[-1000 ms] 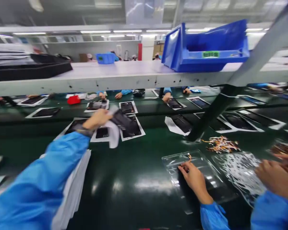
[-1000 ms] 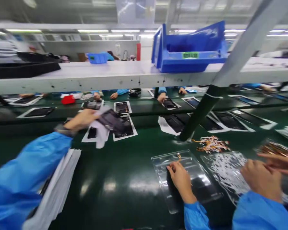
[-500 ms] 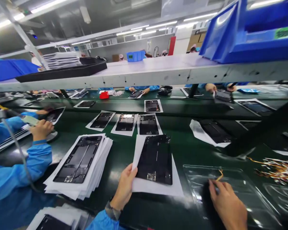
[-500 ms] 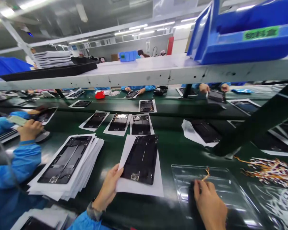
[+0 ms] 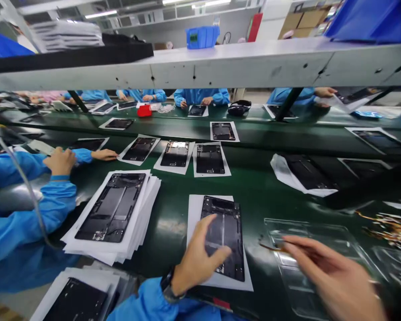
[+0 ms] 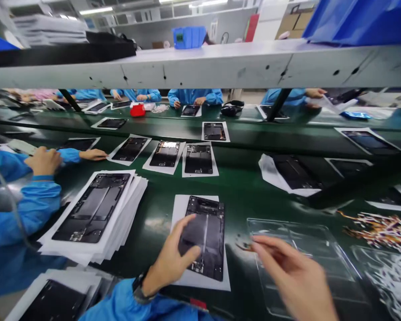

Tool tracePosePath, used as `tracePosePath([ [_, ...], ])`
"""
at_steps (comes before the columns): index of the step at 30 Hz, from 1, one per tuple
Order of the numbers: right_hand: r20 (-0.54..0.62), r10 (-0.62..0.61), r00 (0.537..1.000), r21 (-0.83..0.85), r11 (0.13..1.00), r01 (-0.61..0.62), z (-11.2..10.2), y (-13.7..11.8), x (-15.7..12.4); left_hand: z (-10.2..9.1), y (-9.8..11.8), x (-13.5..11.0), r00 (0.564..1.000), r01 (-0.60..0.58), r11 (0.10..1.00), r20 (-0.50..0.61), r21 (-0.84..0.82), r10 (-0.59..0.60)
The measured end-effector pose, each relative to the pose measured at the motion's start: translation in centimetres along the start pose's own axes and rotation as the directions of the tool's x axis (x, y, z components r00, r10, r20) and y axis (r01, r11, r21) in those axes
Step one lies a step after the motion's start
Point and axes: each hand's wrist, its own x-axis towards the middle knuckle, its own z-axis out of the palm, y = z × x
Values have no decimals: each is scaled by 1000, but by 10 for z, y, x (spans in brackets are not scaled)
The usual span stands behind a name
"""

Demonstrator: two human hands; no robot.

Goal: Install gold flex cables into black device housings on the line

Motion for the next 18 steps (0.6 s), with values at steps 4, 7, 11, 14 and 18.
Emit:
tracePosePath([
  [4,404,-91,910,73,995,68,68,-51,51,23,8,25,974,51,994,227,-94,-28],
  [7,475,-127,871,30,991,128,114,-51,97,19,-15,30,989,55,980,125,193,-80],
  [11,557,-83,826,-153,968,200,158,-34,140,-4,-45,32,988,-148,781,116,607,98],
  [14,590,-60,805,-206,953,222,181,-28,159,-13,-55,38,957,-288,639,237,714,166],
  [18,608,-4,794,-289,931,225,196,-24,172,-11,-62,51,924,-382,573,321,725,210],
])
